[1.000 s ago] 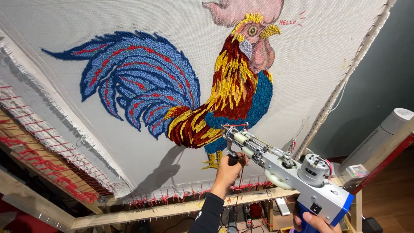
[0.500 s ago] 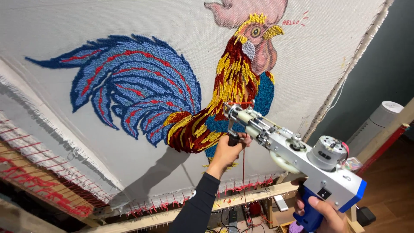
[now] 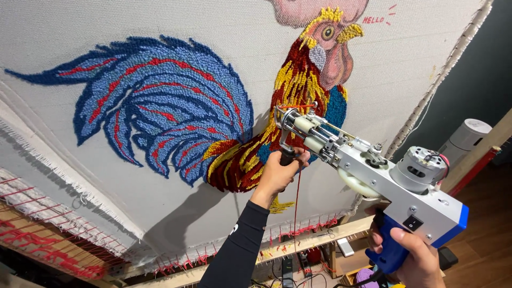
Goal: Using a tufting gun to create a colorful rooster design on a rug canvas.
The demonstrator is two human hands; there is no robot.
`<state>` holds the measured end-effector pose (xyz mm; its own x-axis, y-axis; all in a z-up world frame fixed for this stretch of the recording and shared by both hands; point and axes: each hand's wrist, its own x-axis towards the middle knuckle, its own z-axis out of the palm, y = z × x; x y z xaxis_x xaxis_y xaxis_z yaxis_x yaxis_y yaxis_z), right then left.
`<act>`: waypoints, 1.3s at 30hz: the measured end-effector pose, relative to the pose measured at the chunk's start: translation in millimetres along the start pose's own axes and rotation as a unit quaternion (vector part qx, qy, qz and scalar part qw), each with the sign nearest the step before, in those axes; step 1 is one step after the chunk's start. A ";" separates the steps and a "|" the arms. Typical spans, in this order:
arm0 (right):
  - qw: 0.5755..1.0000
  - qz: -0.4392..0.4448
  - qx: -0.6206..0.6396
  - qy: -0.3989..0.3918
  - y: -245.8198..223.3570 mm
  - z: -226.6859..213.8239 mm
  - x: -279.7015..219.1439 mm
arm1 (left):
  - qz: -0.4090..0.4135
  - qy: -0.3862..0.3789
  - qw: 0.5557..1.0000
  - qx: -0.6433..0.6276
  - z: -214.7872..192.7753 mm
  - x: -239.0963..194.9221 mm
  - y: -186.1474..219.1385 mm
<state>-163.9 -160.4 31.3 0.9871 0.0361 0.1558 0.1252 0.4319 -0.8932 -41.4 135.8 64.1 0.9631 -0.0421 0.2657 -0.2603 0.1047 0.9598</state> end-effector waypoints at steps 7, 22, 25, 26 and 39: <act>0.999 0.002 0.034 -0.012 11.7 -9.4 1.8 | -0.009 -0.007 1.000 0.000 -4.3 2.8 -6.4; 0.996 -0.025 -0.062 0.054 -5.4 82.9 -14.3 | 0.027 0.010 0.999 0.038 -17.4 30.0 -19.1; 0.990 -0.004 -0.113 0.085 2.4 104.3 -19.4 | 0.043 0.006 0.999 0.020 -27.7 51.2 -47.3; 0.984 -0.004 -0.148 0.101 6.7 110.0 -18.7 | 0.056 0.003 0.998 0.002 -32.3 61.4 -60.9; 0.986 0.020 -0.097 0.131 29.7 133.7 -4.6 | 0.039 -0.132 0.892 0.430 -72.3 135.4 -135.5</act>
<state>-178.1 -27.3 60.4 0.9802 -0.1959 0.0271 0.0773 0.2531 -0.9644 129.2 187.7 -36.6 0.9198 -0.3129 0.2367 -0.3909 -0.6787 0.6217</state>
